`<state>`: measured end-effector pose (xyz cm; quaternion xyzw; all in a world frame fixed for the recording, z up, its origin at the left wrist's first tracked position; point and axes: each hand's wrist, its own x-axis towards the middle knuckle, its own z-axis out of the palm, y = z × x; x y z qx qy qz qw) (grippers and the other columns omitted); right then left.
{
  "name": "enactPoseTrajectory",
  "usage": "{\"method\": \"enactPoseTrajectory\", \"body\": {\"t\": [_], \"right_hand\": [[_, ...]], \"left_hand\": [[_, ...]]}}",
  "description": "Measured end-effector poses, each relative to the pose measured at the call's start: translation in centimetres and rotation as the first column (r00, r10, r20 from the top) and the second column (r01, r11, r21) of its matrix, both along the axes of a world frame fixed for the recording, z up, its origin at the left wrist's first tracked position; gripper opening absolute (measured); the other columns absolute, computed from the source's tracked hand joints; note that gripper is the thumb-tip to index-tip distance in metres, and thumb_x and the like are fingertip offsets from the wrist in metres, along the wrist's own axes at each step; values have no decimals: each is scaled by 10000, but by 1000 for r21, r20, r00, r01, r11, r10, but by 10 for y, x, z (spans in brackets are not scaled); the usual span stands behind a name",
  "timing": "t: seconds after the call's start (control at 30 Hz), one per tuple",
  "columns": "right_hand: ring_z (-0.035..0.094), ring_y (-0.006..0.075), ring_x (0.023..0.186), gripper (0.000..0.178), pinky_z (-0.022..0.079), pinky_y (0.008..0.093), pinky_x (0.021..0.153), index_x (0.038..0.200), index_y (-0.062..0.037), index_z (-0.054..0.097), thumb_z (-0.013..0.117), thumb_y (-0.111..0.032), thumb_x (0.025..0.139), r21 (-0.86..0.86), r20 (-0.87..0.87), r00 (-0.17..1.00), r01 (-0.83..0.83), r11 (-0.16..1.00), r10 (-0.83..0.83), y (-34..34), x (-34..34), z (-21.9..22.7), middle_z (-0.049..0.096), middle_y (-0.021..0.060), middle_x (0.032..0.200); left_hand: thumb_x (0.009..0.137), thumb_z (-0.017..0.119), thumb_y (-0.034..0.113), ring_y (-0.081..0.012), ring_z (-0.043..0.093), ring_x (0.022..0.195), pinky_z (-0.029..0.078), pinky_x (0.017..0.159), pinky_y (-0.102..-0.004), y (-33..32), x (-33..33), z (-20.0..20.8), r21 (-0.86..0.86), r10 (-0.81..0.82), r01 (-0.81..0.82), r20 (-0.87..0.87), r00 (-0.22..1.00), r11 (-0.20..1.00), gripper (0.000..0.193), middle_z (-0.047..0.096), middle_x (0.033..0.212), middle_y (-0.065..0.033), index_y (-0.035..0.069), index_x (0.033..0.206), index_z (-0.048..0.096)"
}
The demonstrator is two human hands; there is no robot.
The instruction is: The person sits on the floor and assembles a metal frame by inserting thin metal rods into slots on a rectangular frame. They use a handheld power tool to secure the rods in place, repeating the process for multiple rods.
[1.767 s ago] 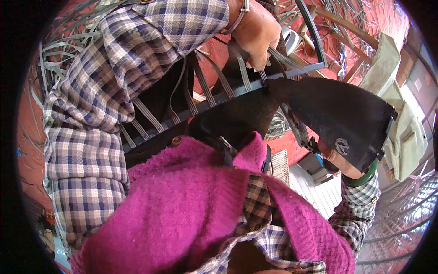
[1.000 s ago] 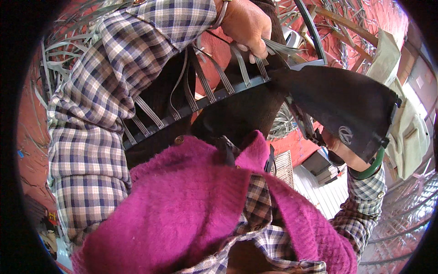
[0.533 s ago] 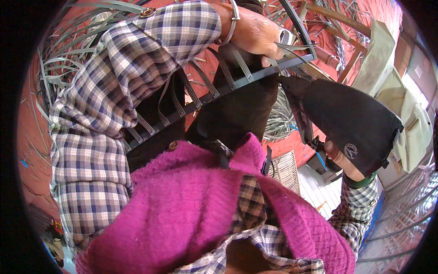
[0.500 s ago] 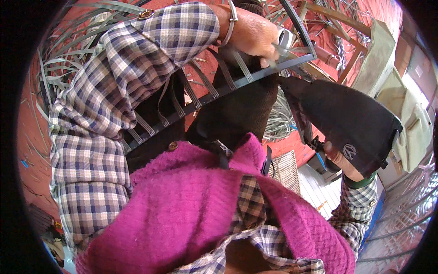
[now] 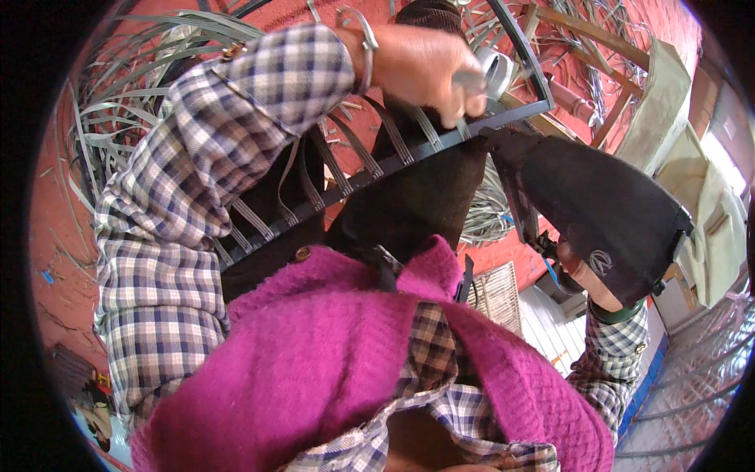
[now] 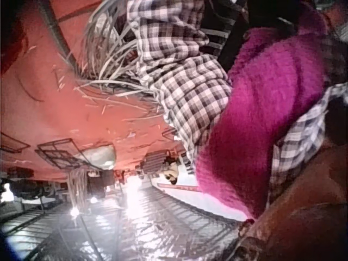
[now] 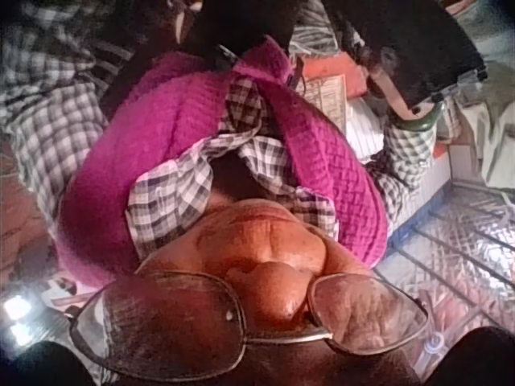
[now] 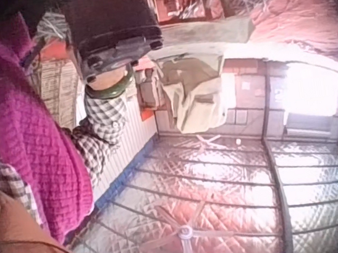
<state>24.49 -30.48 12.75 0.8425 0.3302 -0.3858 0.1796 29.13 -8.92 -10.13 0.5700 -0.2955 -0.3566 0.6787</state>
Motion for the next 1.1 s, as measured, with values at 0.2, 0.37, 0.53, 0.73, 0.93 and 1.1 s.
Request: {"method": "enactPoseTrajectory", "body": {"t": [0.2,0.37,0.53,0.73,0.93,1.1], "right_hand": [[586,224,893,307,454,305,803,1026,-14,588,639,-120,743,78,6,1000,11,997,-11,0,1,-1,609,108,1005],[596,244,876,299,465,314,789,1009,-20,601,634,-90,720,192,61,997,40,980,-53,0,3,2,618,111,985],[585,234,929,324,457,327,824,1041,-51,598,624,-106,723,188,46,990,123,974,-134,-5,4,-2,613,103,1017],[562,239,987,374,448,328,863,1093,-57,569,626,-140,733,262,-53,986,169,950,-160,-3,4,-11,591,105,1076],[568,251,972,377,457,337,848,1092,-60,571,631,-129,726,390,-64,983,-136,911,174,9,22,-19,593,106,1068],[576,270,937,346,467,349,809,1041,-56,602,640,-109,702,372,-64,995,-44,927,73,25,25,-15,596,115,1043]], "left_hand": [[730,608,138,-146,548,574,438,551,-280,-3,8,8,210,-88,52,165,982,976,169,592,629,-74,-26,764,628],[736,598,176,-158,495,503,401,492,-312,-6,11,16,318,-141,74,193,971,945,218,529,540,-103,-40,716,614],[735,586,176,-153,481,483,388,475,-315,-6,11,14,283,-94,28,220,971,959,216,515,525,-98,-36,707,612],[732,584,166,-150,473,478,379,467,-317,-6,8,11,280,-93,38,186,978,959,209,502,519,-102,-40,707,612],[734,588,160,-151,466,473,379,466,-316,-5,4,9,280,-89,43,154,984,959,207,507,520,-108,-44,709,613],[734,603,178,-172,499,492,389,480,-326,-7,2,4,283,-79,10,234,969,959,212,539,553,-125,-34,731,617]]}}
